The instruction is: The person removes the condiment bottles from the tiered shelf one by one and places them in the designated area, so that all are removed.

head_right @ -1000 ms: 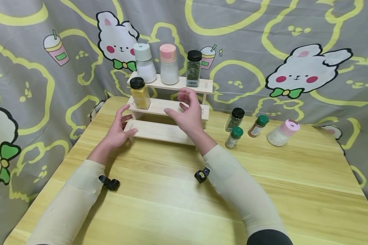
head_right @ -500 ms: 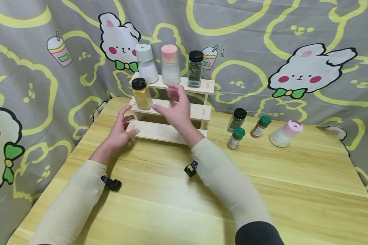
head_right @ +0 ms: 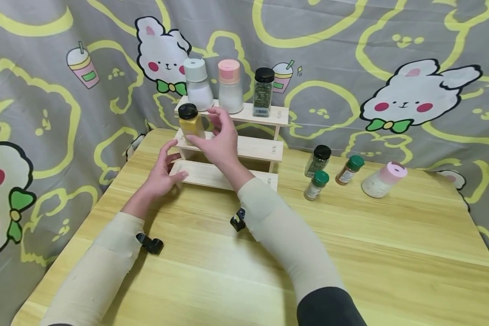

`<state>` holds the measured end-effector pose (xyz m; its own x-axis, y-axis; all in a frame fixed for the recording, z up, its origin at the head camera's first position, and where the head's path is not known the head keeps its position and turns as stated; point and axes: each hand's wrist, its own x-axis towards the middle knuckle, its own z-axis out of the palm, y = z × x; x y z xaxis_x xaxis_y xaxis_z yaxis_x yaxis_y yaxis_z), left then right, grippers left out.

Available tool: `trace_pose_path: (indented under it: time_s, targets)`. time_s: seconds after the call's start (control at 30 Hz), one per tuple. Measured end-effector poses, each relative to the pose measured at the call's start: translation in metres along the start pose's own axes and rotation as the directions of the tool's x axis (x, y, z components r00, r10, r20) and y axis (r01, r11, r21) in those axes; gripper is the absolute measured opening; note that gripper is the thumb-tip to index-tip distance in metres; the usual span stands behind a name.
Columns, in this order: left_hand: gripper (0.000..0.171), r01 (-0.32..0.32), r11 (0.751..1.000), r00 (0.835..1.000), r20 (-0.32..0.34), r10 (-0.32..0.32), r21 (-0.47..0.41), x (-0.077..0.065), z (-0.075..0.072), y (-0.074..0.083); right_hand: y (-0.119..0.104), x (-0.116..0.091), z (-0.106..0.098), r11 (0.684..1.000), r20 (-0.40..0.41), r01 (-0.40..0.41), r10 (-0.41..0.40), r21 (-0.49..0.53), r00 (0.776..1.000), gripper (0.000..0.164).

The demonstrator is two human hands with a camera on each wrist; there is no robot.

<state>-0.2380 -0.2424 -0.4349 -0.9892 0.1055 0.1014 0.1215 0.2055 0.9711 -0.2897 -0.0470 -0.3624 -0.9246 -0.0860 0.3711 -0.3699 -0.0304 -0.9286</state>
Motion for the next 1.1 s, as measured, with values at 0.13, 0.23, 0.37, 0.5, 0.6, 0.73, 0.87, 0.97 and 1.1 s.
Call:
trace_pose_path:
  time_s: [0.13,0.23,0.37,0.5,0.6,0.73,0.87,0.97,1.1]
  targets:
    - [0.089,-0.008,1.0,1.0,0.0,0.008,0.006,-0.003,0.002,0.006,0.014,0.005,0.008,1.0,-0.023,0.013,-0.013,0.005,1.0,0.075]
    - [0.088,-0.014,1.0,1.0,0.0,0.014,-0.002,-0.004,0.002,0.005,0.017,0.005,0.014,1.0,-0.041,0.011,-0.011,-0.02,0.999,0.074]
    - [0.088,-0.011,1.0,1.0,-0.001,0.011,-0.002,-0.003,0.002,0.004,0.019,0.005,0.02,0.997,-0.058,0.006,-0.011,-0.075,0.998,0.072]
    - [0.088,-0.007,1.0,1.0,-0.003,0.007,0.002,-0.003,0.002,0.004,0.019,0.006,0.025,0.994,-0.062,0.014,-0.021,-0.11,0.998,0.071]
    - [0.087,-0.008,1.0,1.0,-0.003,0.008,0.01,-0.003,0.002,0.005,0.02,0.007,0.029,0.992,-0.073,0.028,-0.038,-0.127,0.997,0.071]
    - [0.087,-0.012,1.0,1.0,-0.003,0.012,0.023,-0.003,0.002,0.006,0.02,0.008,0.033,0.987,-0.102,0.047,-0.063,-0.155,0.993,0.07]
    - [0.087,-0.006,1.0,1.0,-0.002,0.006,0.019,-0.003,0.002,0.007,0.022,0.009,0.036,0.983,-0.129,0.06,-0.083,-0.174,0.988,0.067]
    - [0.087,-0.002,1.0,1.0,-0.003,0.002,0.017,-0.003,0.001,0.007,0.023,0.01,0.038,0.982,-0.142,0.067,-0.093,-0.178,0.985,0.064]
    - [0.087,-0.011,1.0,1.0,-0.003,0.011,0.016,-0.002,0.0,0.006,0.024,0.011,0.04,0.982,-0.149,0.068,-0.095,-0.178,0.984,0.063]
